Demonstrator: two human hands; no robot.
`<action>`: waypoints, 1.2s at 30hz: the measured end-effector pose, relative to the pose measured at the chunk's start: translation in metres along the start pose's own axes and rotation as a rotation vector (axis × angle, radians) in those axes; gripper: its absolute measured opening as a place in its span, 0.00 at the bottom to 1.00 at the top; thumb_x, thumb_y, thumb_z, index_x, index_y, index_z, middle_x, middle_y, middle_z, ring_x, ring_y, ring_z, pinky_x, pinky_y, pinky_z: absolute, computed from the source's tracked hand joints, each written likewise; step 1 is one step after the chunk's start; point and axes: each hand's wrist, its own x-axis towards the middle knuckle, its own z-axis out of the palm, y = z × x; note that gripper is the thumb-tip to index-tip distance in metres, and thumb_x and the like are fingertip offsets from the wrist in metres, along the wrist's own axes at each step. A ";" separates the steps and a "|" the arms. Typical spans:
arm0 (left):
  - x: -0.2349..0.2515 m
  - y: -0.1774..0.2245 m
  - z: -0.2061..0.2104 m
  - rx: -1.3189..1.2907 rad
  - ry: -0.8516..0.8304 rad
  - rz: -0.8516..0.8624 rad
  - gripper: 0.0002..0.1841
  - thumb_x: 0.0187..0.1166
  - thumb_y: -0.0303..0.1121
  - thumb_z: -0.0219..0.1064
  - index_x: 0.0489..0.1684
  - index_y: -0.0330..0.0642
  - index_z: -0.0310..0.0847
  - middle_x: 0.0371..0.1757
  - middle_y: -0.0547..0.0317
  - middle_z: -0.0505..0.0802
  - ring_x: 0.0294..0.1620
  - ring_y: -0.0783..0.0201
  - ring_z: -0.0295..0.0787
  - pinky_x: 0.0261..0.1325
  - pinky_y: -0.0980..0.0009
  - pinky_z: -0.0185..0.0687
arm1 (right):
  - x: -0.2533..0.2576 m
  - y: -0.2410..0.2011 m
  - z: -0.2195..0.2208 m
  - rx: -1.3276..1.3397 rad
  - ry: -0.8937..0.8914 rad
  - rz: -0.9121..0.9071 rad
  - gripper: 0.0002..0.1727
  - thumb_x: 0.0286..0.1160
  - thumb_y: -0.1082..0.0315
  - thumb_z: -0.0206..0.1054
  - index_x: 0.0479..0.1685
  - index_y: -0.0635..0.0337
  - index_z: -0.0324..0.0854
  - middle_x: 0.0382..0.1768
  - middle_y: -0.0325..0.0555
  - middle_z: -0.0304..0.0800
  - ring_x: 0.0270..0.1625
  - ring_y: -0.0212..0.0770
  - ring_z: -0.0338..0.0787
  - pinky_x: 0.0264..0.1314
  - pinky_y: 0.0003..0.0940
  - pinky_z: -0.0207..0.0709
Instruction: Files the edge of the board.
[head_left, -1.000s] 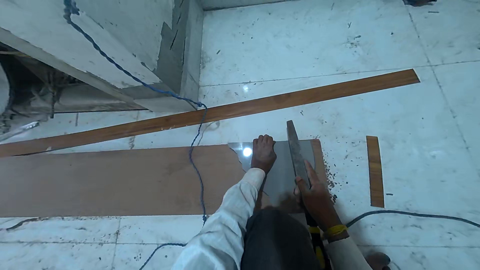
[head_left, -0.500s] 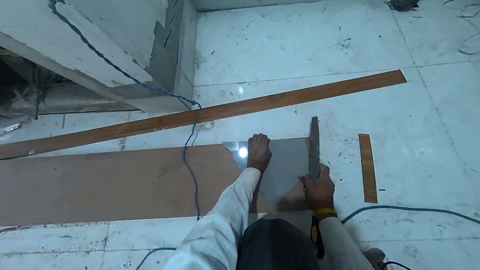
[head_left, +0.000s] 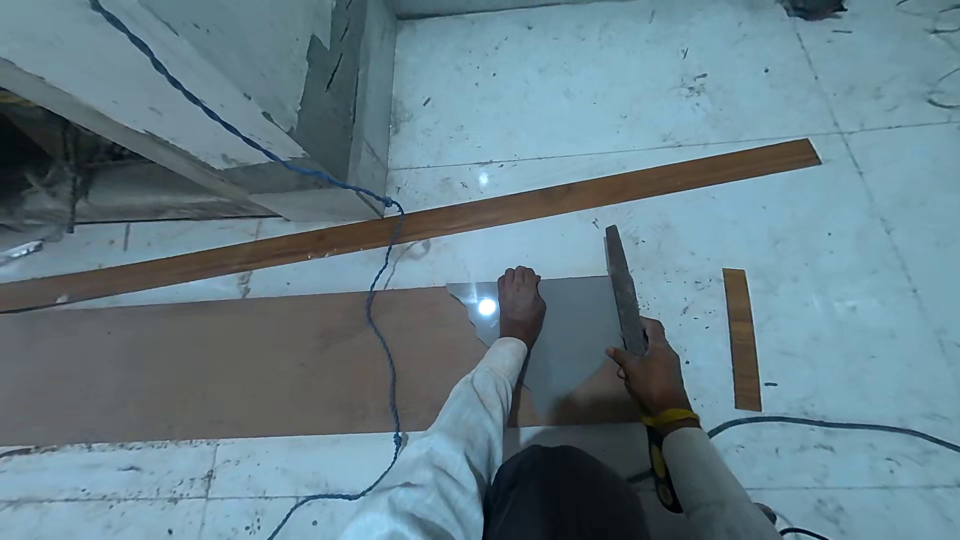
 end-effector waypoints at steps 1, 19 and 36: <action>0.000 -0.001 0.000 -0.010 -0.004 -0.008 0.12 0.88 0.26 0.57 0.49 0.25 0.86 0.55 0.35 0.90 0.63 0.37 0.84 0.73 0.47 0.73 | 0.001 0.005 -0.002 -0.004 -0.028 -0.022 0.35 0.70 0.71 0.78 0.79 0.58 0.68 0.45 0.63 0.87 0.32 0.55 0.89 0.38 0.55 0.84; 0.001 0.002 -0.003 -0.013 -0.018 -0.044 0.13 0.89 0.26 0.57 0.50 0.25 0.86 0.58 0.34 0.90 0.66 0.37 0.84 0.76 0.48 0.71 | 0.009 -0.005 -0.015 -0.258 -0.083 -0.195 0.29 0.71 0.74 0.76 0.73 0.59 0.76 0.62 0.60 0.85 0.54 0.62 0.89 0.56 0.64 0.79; 0.001 0.003 -0.007 -0.028 -0.056 -0.051 0.12 0.87 0.24 0.58 0.50 0.25 0.86 0.55 0.35 0.91 0.64 0.37 0.85 0.77 0.45 0.70 | -0.032 -0.014 0.000 0.104 -0.130 -0.094 0.29 0.92 0.58 0.54 0.88 0.57 0.57 0.44 0.59 0.85 0.26 0.50 0.85 0.31 0.51 0.83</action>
